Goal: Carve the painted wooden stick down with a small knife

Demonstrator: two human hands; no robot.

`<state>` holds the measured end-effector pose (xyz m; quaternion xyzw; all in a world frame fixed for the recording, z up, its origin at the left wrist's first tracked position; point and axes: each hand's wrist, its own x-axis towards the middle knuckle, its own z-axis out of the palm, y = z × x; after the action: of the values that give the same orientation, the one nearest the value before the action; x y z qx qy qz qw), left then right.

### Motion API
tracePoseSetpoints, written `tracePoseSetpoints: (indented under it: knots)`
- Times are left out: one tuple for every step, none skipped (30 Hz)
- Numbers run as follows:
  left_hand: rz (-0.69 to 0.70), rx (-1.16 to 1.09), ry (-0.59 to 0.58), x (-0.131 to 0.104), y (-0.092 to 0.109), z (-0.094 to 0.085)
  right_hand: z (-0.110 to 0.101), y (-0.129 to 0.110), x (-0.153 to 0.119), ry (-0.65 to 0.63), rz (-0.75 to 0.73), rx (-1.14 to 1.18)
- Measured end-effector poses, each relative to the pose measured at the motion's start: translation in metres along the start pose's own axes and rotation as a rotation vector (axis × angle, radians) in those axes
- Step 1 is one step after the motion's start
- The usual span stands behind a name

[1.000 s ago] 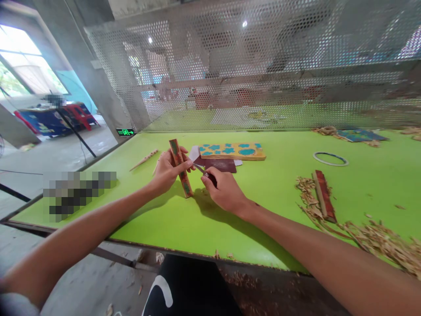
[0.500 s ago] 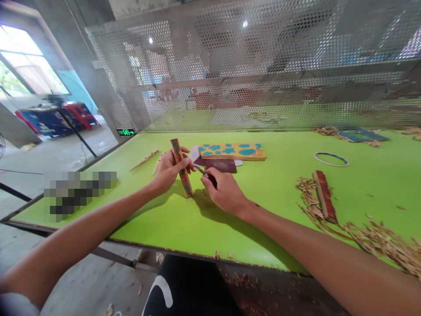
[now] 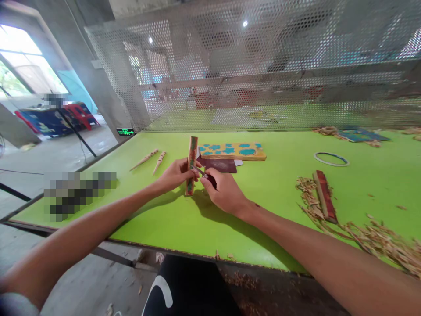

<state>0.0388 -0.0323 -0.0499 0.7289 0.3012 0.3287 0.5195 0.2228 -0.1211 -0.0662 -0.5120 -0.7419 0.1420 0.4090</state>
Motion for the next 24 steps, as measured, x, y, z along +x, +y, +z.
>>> tracePoseSetpoints:
  knots:
    - [0.003,0.003,-0.004,0.0004,-0.0011,0.0000,0.0002,0.0003,-0.0002,-0.001,-0.004,0.000]
    - [0.007,0.005,-0.005,0.0007,-0.0020,-0.0001,0.0004,0.0006,-0.0003,-0.002,-0.008,-0.001]
    - [0.010,0.007,-0.004,0.0009,-0.0025,-0.0002,0.0004,0.0007,-0.0004,-0.003,-0.011,-0.003]
    - [0.011,0.009,-0.002,0.0009,-0.0027,-0.0002,0.0005,0.0008,-0.0004,-0.004,-0.013,-0.004]
    - [0.009,0.012,0.000,0.0009,-0.0026,-0.0002,0.0005,0.0007,-0.0004,-0.005,-0.014,-0.004]
    - [0.004,0.014,0.003,0.0008,-0.0022,-0.0002,0.0004,0.0007,-0.0004,-0.006,-0.016,-0.002]
    - [-0.002,0.014,0.007,0.0006,-0.0017,-0.0002,0.0003,0.0006,-0.0005,-0.007,-0.017,-0.001]
    - [-0.006,0.013,0.009,0.0004,-0.0011,-0.0001,0.0002,0.0004,-0.0005,-0.008,-0.018,0.000]
    - [-0.007,0.011,0.010,0.0003,-0.0007,-0.0001,0.0001,0.0003,-0.0005,-0.009,-0.020,0.000]
    - [-0.005,0.008,0.010,0.0003,-0.0004,-0.0002,0.0000,0.0001,-0.0004,-0.011,-0.022,-0.001]
    - [-0.001,0.006,0.008,0.0003,-0.0003,-0.0003,-0.0001,-0.0001,-0.0004,-0.011,-0.022,-0.003]
    - [0.004,0.004,0.006,0.0004,-0.0004,-0.0004,-0.0001,-0.0004,-0.0004,-0.013,-0.022,-0.005]
    - [0.008,0.005,0.003,0.0006,-0.0006,-0.0006,-0.0001,-0.0005,-0.0004,-0.014,-0.021,-0.007]
    - [0.011,0.007,0.001,0.0007,-0.0009,-0.0008,-0.0001,-0.0007,-0.0003,-0.015,-0.020,-0.009]
    - [0.014,0.009,-0.001,0.0008,-0.0011,-0.0009,0.0000,-0.0007,-0.0003,-0.015,-0.020,-0.010]
    - [0.016,0.011,-0.003,0.0008,-0.0013,-0.0009,0.0001,-0.0007,-0.0003,-0.015,-0.021,-0.011]
    - [0.018,0.012,-0.005,0.0008,-0.0013,-0.0008,0.0002,-0.0006,-0.0003,-0.016,-0.021,-0.011]
    - [0.019,0.011,-0.006,0.0006,-0.0011,-0.0007,0.0004,-0.0004,-0.0003,-0.015,-0.021,-0.013]
    - [0.020,0.010,-0.007,0.0005,-0.0008,-0.0006,0.0005,-0.0003,-0.0003,-0.015,-0.022,-0.013]
    - [0.019,0.012,-0.007,0.0004,-0.0005,-0.0004,0.0006,-0.0001,-0.0004,-0.016,-0.021,-0.014]
    - [0.016,0.016,-0.007,0.0003,-0.0003,-0.0004,0.0006,0.0000,-0.0004,-0.017,-0.021,-0.014]
    - [0.014,0.022,-0.006,0.0005,-0.0002,-0.0004,0.0006,0.0001,-0.0004,-0.018,-0.022,-0.014]
    - [0.012,0.028,-0.006,0.0007,-0.0005,-0.0006,0.0006,0.0000,-0.0004,-0.019,-0.022,-0.014]
    - [0.012,0.032,-0.008,0.0012,-0.0011,-0.0009,0.0006,-0.0001,-0.0005,-0.021,-0.023,-0.014]
